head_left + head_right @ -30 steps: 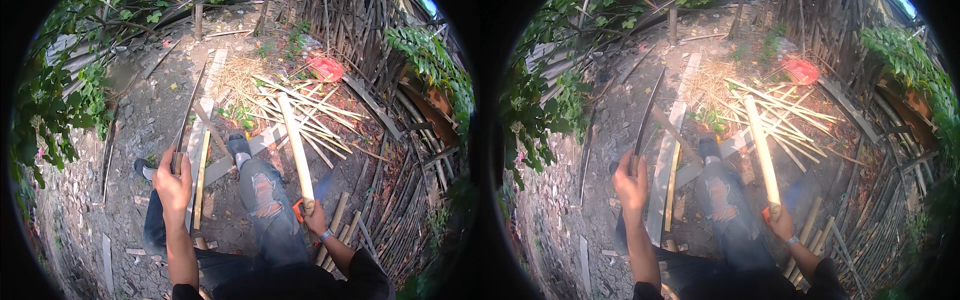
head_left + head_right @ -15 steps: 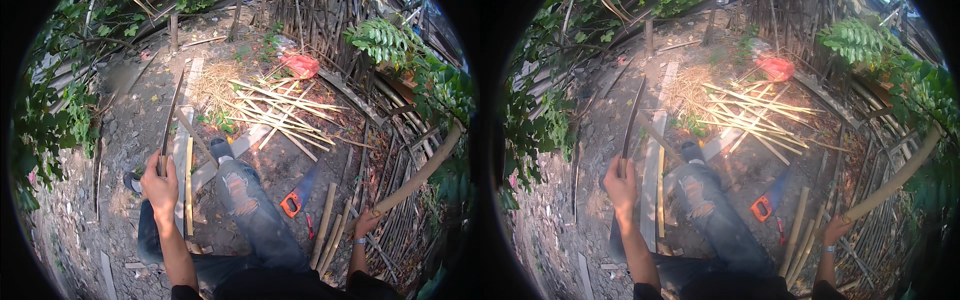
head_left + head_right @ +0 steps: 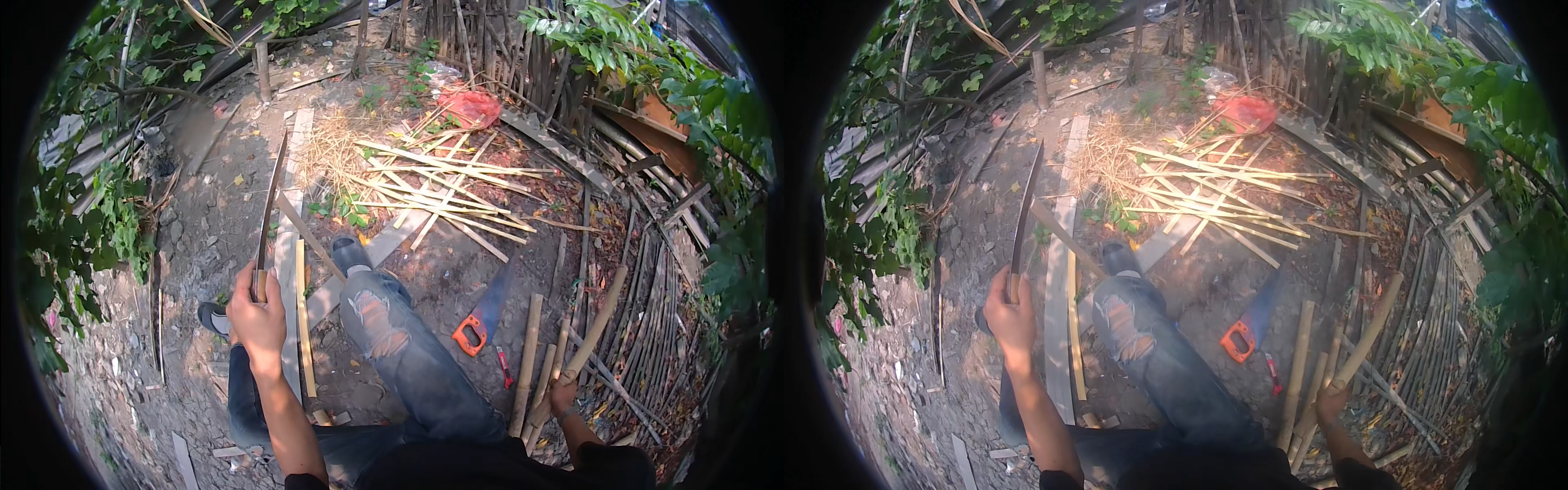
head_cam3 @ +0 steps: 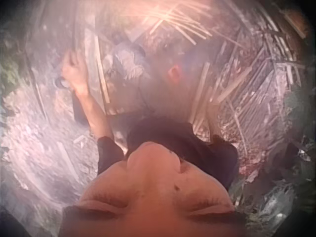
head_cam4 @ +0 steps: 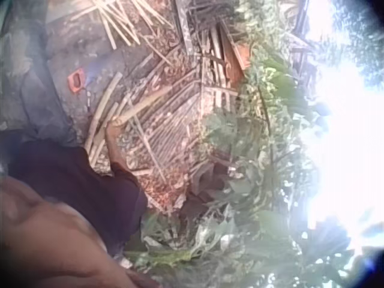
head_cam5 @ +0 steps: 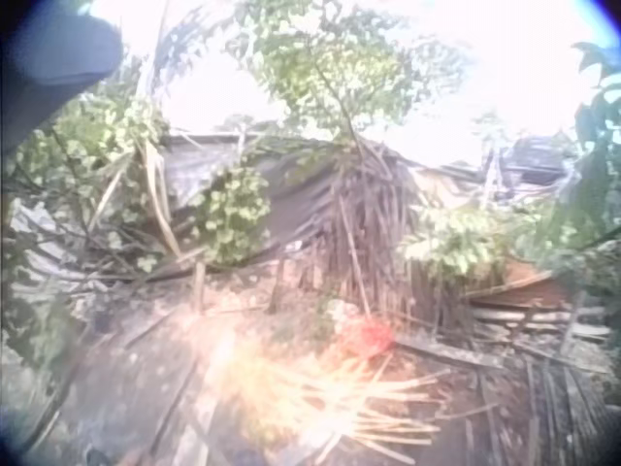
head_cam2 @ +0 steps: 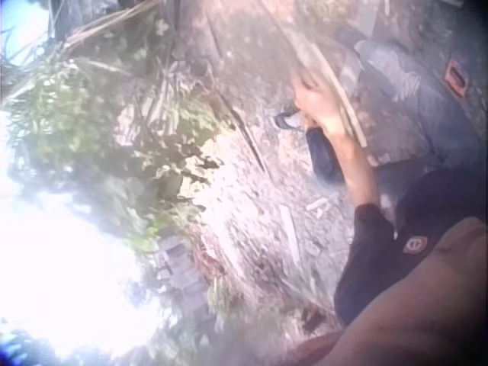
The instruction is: The person sits on the ground and uses a machete and a wooden mallet to split bamboo stalks into thin strips. They repeatedly position the bamboo, strike it with the mallet to drive the blade, and separate the resulting pieces.
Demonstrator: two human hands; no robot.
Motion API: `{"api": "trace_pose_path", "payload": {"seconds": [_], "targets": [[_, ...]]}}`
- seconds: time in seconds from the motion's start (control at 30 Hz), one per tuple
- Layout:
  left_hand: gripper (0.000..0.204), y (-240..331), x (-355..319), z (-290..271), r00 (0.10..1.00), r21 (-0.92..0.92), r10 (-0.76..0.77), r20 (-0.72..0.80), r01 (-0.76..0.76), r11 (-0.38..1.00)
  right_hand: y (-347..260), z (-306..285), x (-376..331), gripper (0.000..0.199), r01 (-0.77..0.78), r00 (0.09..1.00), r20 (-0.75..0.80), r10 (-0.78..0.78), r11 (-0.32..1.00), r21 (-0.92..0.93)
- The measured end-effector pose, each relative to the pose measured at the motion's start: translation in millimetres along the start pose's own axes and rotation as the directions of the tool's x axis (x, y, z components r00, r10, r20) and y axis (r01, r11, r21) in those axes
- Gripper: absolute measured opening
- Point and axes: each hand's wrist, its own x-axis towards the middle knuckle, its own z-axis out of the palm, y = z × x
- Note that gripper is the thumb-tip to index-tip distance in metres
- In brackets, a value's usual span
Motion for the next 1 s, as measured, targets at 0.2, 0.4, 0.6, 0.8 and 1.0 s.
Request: {"api": "trace_pose_path", "payload": {"seconds": [0.2,0.4,0.6,0.8,1.0], "targets": [[0.033,7,-4,4,0.986,-0.154,-0.138,0.095,0.151,0.976,-84,5,5,0.036,0.061,0.989,0.109,-0.098,0.950,0.305],[0.033,7,-1,5,1.000,-0.061,0.012,0.021,-0.011,0.998,-69,45,-6,0.025,-0.337,0.859,0.447,0.249,0.933,0.129],[0.032,18,-4,2,0.988,-0.030,-0.133,0.080,0.136,0.990,-85,55,7,0.046,0.144,0.988,-0.083,-0.128,0.959,0.245],[0.033,2,-3,8,0.988,-0.089,-0.127,0.086,0.134,0.987,-38,-17,18,0.056,-0.301,0.803,0.542,0.248,0.954,0.009],[0.028,8,-2,-1,0.986,-0.075,-0.139,0.095,0.146,0.986,-137,-120,48,0.057,0.151,0.853,-0.436,-0.288,0.934,-0.323]]}}
